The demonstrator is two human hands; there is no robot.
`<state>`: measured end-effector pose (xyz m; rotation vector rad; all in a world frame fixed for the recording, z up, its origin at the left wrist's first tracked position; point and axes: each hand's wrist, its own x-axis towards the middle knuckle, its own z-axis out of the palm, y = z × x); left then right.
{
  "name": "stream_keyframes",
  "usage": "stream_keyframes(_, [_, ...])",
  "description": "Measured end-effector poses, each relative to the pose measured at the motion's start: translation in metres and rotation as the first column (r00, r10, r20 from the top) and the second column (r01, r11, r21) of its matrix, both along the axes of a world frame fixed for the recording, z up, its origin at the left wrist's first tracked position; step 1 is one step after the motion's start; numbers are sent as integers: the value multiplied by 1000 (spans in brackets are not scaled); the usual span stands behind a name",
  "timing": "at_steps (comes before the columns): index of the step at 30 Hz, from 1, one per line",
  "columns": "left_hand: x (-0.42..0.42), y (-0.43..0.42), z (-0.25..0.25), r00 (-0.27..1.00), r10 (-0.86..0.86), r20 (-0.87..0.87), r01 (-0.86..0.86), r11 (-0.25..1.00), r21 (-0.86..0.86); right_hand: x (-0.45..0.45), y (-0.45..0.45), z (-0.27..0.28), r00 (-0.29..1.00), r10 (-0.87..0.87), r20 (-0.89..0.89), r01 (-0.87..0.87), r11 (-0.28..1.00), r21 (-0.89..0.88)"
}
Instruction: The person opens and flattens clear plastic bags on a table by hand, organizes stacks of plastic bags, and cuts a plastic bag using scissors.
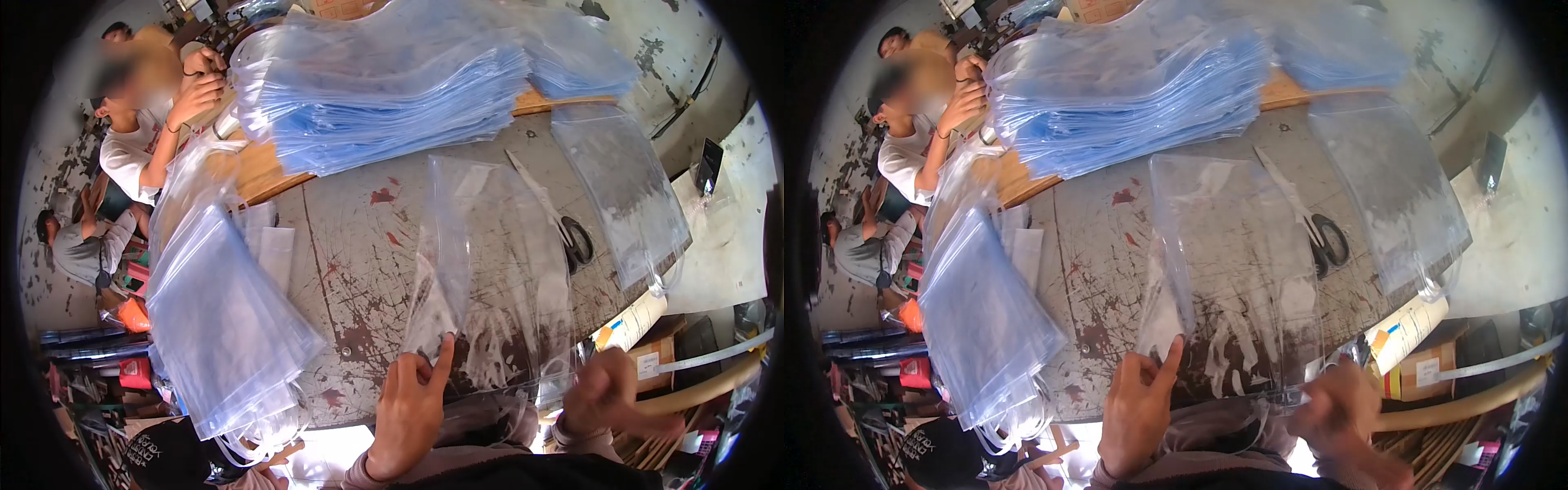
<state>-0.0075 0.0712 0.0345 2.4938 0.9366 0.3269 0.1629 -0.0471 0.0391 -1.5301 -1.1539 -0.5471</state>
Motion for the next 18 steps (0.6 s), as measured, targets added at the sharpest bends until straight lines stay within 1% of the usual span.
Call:
stream_keyframes(1, [0,0,0,1000,0,8,0,1000,20,-3,13,1,996,44,-75,-46,999,-19])
stream_keyframes(3, [-1,2,0,1000,1,19,-2,999,43,-2,21,3,985,89,-147,-94,995,-32])
stream_keyframes(5, [-2,2,1,993,88,74,-88,996,1,-1,16,8,950,237,-203,-270,950,-157])
stream_keyframes(6, [-3,4,3,994,80,72,-80,997,-1,10,19,15,926,314,-210,-372,857,-356])
stream_keyframes(7, [-5,7,7,989,80,125,-84,996,27,9,26,17,928,308,-211,-367,859,-356])
stream_keyframes(8, [-6,9,10,980,81,181,-92,994,56,5,35,18,945,190,-268,-294,853,-432])
stream_keyframes(9, [-8,9,15,980,79,183,-91,994,57,3,41,18,947,67,-313,-227,831,-508])
stream_keyframes(10, [-11,8,19,969,180,169,-194,979,70,5,42,18,948,67,-312,-226,831,-508])
stream_keyframes(11, [-13,8,21,947,280,157,-295,952,84,7,43,16,945,-7,-328,-191,799,-570])
stream_keyframes(12, [-14,11,17,917,314,245,-344,935,90,9,43,15,938,-82,-338,-160,761,-628])
stream_keyframes(13, [-18,15,14,916,317,247,-348,933,91,11,43,13,939,-78,-336,-161,762,-627])
stream_keyframes(15, [-26,18,9,862,444,243,-446,894,-50,13,39,10,969,-172,-175,5,728,-686])
stream_keyframes(16, [-27,20,7,844,461,276,-464,884,-57,16,36,6,969,-171,-176,4,729,-685])
stream_keyframes(17, [-29,20,5,845,459,275,-463,885,-55,21,33,1,972,-180,-152,35,750,-661])
stream_keyframes(18, [-32,20,3,853,461,244,-472,881,-14,24,30,-4,974,-190,-127,67,769,-636])
